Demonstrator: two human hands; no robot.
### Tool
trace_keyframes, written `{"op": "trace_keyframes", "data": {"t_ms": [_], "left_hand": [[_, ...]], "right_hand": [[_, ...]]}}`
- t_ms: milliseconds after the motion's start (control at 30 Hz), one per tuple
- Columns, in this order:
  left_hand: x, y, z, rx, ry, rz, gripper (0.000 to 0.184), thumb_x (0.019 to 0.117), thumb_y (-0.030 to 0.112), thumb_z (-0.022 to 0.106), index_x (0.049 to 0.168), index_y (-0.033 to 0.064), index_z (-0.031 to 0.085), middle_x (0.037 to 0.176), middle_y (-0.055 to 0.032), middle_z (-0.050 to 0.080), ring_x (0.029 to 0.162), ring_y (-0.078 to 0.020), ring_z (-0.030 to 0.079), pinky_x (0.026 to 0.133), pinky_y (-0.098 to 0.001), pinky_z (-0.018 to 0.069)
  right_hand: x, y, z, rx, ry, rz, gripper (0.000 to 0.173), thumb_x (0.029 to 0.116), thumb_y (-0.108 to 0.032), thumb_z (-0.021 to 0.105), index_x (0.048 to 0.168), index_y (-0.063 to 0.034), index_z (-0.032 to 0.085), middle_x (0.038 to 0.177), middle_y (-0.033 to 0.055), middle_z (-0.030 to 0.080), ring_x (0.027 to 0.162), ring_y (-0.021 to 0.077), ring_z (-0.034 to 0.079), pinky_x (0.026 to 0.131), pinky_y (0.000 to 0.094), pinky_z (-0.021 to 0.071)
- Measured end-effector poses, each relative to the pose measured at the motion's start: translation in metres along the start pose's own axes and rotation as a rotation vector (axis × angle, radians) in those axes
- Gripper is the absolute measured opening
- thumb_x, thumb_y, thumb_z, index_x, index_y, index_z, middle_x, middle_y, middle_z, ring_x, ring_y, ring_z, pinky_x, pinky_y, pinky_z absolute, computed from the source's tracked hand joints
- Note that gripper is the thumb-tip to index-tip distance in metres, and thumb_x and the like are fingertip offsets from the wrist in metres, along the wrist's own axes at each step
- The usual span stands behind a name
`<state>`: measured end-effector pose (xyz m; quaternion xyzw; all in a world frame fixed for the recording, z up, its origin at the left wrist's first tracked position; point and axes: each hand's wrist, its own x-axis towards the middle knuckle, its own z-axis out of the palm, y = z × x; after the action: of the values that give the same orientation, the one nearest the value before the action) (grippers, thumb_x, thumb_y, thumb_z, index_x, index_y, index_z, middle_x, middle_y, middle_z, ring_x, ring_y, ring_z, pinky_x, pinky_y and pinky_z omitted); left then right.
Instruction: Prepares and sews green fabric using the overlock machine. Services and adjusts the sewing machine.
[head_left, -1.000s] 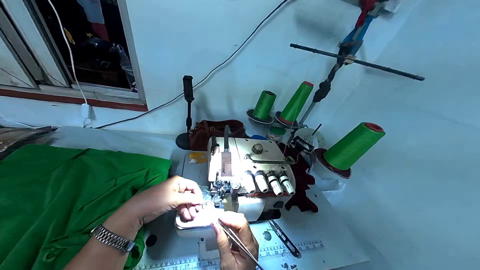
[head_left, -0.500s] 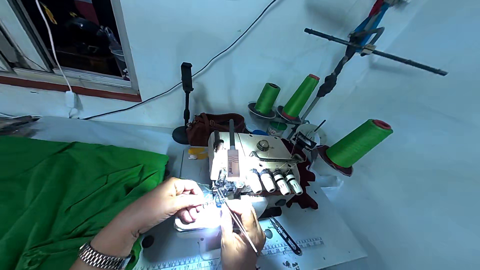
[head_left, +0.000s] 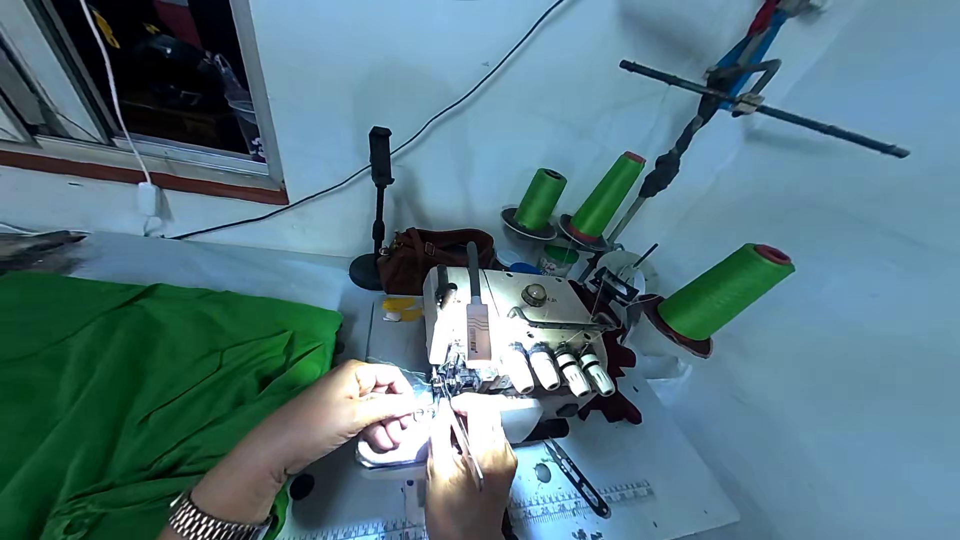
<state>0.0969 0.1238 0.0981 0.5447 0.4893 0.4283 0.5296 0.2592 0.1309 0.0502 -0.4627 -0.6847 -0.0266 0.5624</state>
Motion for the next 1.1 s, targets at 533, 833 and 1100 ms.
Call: {"op": "trace_keyframes", "data": {"t_ms": [533, 833, 1100], "left_hand": [[0.000, -0.005, 0.000, -0.043, 0.010, 0.037, 0.015, 0.0955, 0.007, 0.059, 0.085, 0.0077, 0.069, 0.071, -0.0035, 0.068, 0.060, -0.0094, 0.066, 0.056, -0.0201, 0.0555], [0.000, -0.006, 0.000, -0.042, 0.029, 0.025, 0.015, 0.0949, 0.006, 0.058, 0.085, 0.0077, 0.069, 0.069, -0.0033, 0.068, 0.059, -0.0090, 0.066, 0.056, -0.0199, 0.0552], [-0.001, -0.005, 0.002, -0.050, 0.049, 0.025, 0.016, 0.0951, 0.005, 0.057, 0.085, 0.0074, 0.069, 0.069, -0.0037, 0.068, 0.057, -0.0089, 0.065, 0.055, -0.0194, 0.0544]], "right_hand": [[-0.005, 0.011, -0.003, 0.230, 0.061, -0.011, 0.007, 0.0828, -0.005, 0.067, 0.086, -0.0006, 0.071, 0.083, 0.0064, 0.071, 0.081, 0.0033, 0.068, 0.076, 0.0121, 0.0539], [0.002, 0.002, -0.006, 0.100, -0.019, 0.040, 0.012, 0.0802, -0.006, 0.066, 0.086, 0.0004, 0.073, 0.082, 0.0088, 0.069, 0.074, 0.0102, 0.068, 0.068, 0.0170, 0.0547], [0.000, 0.004, -0.004, 0.190, 0.013, 0.065, 0.009, 0.0819, -0.004, 0.065, 0.085, -0.0010, 0.073, 0.082, 0.0065, 0.070, 0.078, 0.0063, 0.068, 0.073, 0.0146, 0.0547]]}}
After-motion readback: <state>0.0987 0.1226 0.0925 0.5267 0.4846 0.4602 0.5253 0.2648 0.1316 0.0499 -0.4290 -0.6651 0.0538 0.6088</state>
